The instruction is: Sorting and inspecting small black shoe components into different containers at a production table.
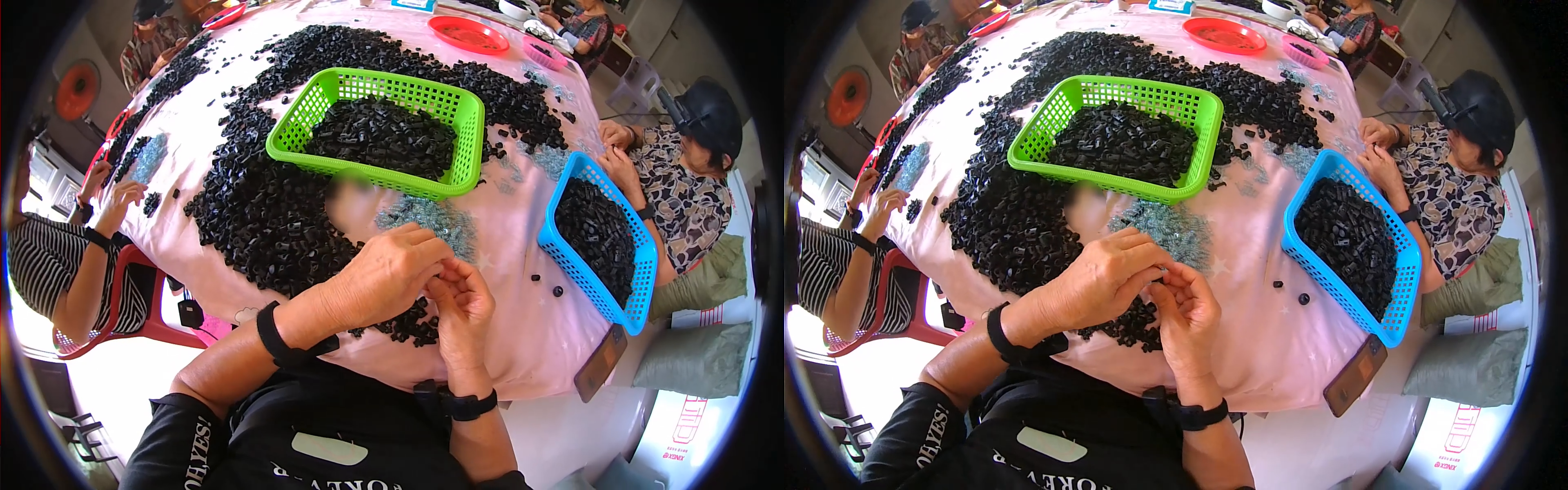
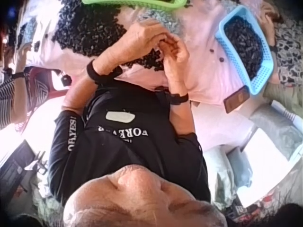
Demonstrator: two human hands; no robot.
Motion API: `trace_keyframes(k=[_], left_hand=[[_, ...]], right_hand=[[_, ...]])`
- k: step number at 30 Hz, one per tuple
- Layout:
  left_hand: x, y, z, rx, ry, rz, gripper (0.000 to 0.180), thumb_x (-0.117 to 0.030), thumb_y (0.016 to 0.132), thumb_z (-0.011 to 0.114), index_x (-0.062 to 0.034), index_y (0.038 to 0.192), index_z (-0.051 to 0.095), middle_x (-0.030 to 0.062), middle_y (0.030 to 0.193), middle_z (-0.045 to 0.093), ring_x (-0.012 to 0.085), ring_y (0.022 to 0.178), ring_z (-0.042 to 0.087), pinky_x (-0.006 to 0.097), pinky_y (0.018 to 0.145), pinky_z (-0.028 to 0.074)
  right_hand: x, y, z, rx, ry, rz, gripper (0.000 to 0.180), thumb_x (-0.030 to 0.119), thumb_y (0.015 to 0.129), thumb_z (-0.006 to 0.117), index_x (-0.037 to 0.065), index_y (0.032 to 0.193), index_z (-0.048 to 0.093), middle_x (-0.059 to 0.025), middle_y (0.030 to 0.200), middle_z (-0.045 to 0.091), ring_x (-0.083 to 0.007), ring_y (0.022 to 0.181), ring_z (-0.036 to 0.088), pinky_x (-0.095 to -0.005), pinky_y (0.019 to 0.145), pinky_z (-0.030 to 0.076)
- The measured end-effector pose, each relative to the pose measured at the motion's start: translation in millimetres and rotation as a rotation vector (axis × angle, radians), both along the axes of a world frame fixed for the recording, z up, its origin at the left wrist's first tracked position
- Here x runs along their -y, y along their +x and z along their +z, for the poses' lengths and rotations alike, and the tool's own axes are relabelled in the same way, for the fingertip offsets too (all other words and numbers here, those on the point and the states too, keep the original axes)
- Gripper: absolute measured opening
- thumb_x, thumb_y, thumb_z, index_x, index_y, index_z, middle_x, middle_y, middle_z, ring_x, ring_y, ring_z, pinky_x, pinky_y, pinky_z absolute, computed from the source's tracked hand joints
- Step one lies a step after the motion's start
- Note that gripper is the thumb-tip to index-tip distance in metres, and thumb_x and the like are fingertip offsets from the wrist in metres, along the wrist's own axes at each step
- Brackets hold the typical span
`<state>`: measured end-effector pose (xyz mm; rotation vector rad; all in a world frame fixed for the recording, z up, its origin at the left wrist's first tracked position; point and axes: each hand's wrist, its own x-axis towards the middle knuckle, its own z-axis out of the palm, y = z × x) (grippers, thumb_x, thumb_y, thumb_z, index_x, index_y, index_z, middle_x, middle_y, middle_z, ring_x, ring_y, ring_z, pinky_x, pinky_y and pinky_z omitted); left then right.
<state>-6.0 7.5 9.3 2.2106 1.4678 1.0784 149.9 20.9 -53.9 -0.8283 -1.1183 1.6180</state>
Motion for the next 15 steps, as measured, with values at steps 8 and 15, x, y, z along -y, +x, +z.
trace_keyframes(k=[8,15], left_hand=[[0.1,5.0,-5.4,-0.111,0.15,0.049,0.033,-0.001,0.075,0.07,0.0009,0.108,0.065,0.0095,0.077,0.063,0.0287,0.076,0.06,0.041,0.068,0.051],[1.5,9.3,-10.7,-0.108,0.179,0.074,0.039,-0.002,0.074,0.071,-0.0005,0.112,0.065,0.0083,0.075,0.063,0.0272,0.076,0.061,0.039,0.068,0.052]], right_hand=[[-1.1,0.7,-1.1,-0.015,-0.035,-0.005,0.03,-0.008,0.092,0.064,-0.004,0.121,0.058,-0.0079,0.102,0.067,-0.0132,0.089,0.069,-0.0234,0.078,0.058],[-1.0,0.6,1.6,-0.062,-0.025,0.011,0.027,-0.006,0.095,0.061,-0.004,0.122,0.058,-0.0091,0.105,0.069,-0.0126,0.091,0.068,-0.0254,0.079,0.059]])
